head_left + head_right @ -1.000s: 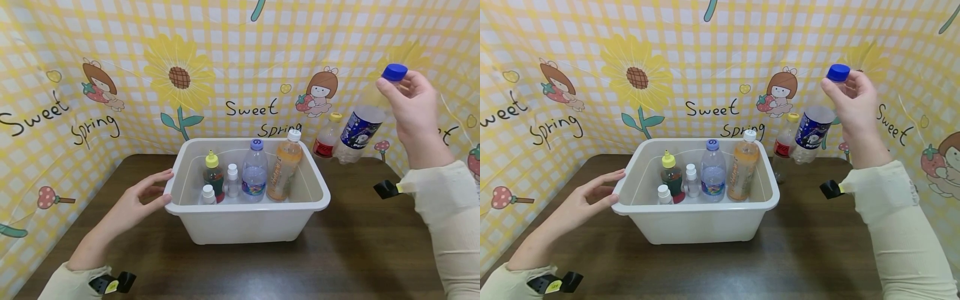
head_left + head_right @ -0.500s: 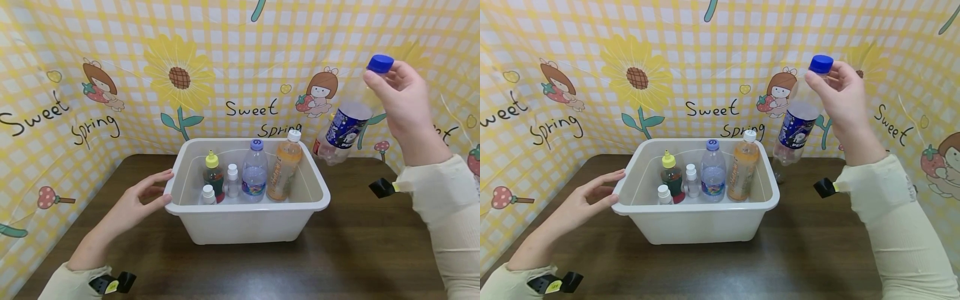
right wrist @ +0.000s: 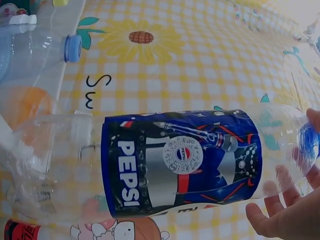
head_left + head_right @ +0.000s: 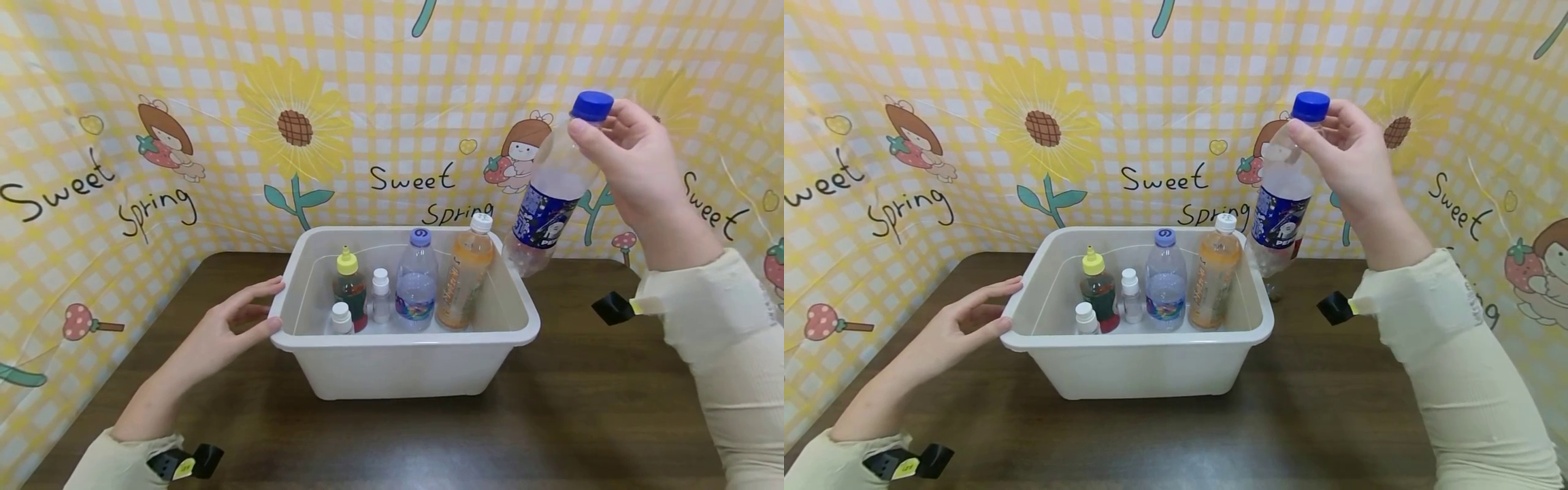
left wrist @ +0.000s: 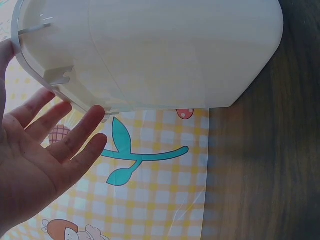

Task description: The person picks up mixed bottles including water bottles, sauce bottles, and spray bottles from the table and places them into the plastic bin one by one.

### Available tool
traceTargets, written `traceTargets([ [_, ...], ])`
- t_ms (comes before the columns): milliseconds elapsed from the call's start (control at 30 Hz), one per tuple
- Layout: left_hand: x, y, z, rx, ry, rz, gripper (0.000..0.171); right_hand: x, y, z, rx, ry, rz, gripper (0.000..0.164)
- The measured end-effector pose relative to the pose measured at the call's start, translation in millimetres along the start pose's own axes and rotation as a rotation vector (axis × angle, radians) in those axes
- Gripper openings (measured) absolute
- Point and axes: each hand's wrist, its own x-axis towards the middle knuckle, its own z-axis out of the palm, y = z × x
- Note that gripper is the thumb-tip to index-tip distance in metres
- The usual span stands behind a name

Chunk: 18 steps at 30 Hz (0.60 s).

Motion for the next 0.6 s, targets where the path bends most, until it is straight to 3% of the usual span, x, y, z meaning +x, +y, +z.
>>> traceTargets([
  [600,0.2,-0.9,-0.3,0.002,-0.002,0.001,0.049,-3,-3,27,-0.002,-0.178,0.02,0.019],
])
